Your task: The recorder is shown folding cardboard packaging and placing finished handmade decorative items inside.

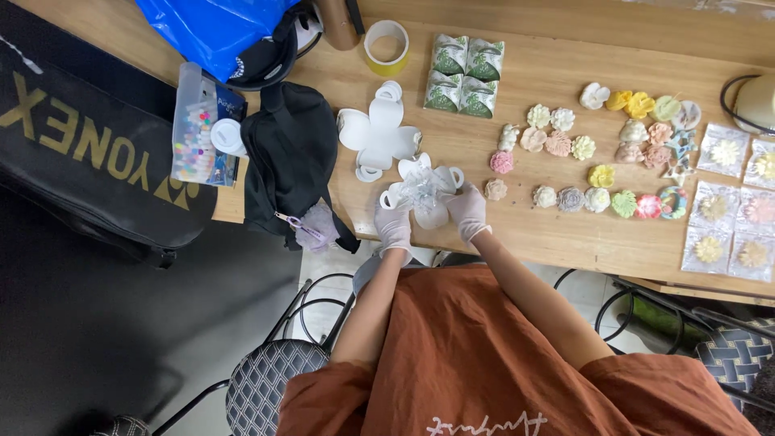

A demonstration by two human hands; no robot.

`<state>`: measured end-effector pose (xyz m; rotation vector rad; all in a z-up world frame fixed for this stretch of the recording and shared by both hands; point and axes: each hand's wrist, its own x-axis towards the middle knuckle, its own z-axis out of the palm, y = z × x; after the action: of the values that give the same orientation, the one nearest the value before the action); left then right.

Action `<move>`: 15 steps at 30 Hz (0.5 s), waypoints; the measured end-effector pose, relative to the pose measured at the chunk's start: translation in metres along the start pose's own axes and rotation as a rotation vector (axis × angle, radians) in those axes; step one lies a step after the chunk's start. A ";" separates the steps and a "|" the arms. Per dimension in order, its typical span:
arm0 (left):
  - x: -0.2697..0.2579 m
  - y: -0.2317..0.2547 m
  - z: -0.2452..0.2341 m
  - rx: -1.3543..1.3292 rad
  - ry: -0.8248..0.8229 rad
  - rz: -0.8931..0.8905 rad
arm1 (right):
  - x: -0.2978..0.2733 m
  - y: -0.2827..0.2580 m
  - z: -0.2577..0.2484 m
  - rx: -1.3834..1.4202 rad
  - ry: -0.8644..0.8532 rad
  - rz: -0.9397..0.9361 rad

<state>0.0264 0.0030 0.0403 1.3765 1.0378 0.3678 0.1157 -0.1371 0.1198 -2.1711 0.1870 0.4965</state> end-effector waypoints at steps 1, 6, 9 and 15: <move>0.001 -0.002 0.000 -0.002 0.002 0.000 | 0.002 0.003 -0.001 -0.002 -0.002 -0.002; 0.004 0.007 0.002 -0.051 -0.016 0.059 | 0.016 0.015 0.000 -0.104 -0.043 -0.056; 0.012 -0.003 0.006 0.060 0.051 0.018 | 0.019 0.012 -0.003 -0.174 -0.061 -0.019; 0.004 0.034 0.000 0.325 0.046 -0.024 | 0.026 0.020 0.006 -0.179 -0.009 -0.066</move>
<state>0.0402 0.0131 0.0701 1.6485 1.1882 0.2196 0.1319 -0.1428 0.0911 -2.3404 0.0672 0.5014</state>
